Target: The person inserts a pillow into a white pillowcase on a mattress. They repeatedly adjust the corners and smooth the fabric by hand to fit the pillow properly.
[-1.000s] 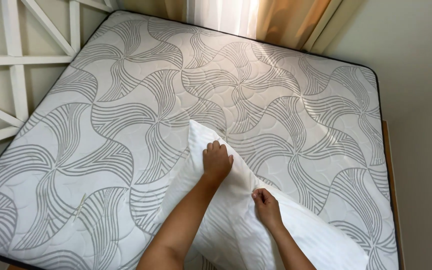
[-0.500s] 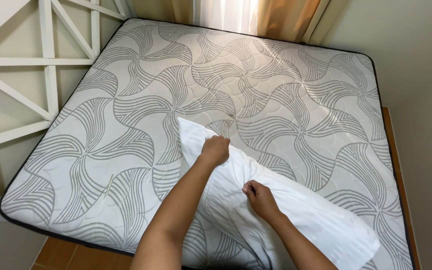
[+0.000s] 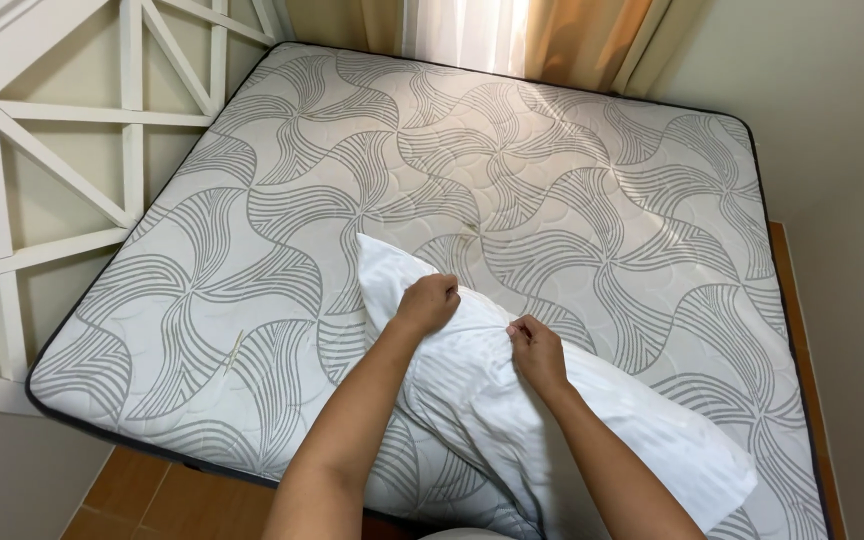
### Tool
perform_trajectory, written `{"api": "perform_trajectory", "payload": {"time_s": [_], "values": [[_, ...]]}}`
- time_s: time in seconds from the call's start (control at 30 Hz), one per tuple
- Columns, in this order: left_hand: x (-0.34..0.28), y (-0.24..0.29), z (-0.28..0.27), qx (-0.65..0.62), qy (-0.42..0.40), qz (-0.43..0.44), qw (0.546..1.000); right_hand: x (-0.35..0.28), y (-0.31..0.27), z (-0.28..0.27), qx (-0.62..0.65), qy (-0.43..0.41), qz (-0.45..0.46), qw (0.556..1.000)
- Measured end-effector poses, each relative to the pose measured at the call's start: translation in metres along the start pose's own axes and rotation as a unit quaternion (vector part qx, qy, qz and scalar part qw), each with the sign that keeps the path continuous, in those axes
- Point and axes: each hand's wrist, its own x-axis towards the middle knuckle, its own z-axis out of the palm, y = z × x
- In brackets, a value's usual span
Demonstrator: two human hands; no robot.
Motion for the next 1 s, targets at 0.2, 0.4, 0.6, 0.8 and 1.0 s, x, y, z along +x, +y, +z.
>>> {"api": "perform_trajectory", "payload": {"time_s": [0.2,0.4,0.6,0.8,1.0], "values": [[-0.002,0.022,-0.001,-0.021,0.007,-0.054,0.998,-0.019,0.020,0.002,0.138,0.029,-0.014,0.990],[-0.019,0.047,0.023,0.041,0.132,0.085,0.987,-0.015,0.067,-0.001,0.382,0.071,0.031,0.921],[-0.024,0.053,0.038,0.137,0.057,0.074,0.986,-0.007,0.117,0.020,0.602,0.012,0.065,0.796],[-0.018,0.055,0.128,-0.195,0.042,0.071,0.977,0.011,0.119,0.034,0.581,-0.016,0.035,0.813],[-0.024,0.073,0.062,-0.031,0.173,0.048,0.983,0.030,0.120,0.025,0.563,-0.004,0.045,0.825]]}}
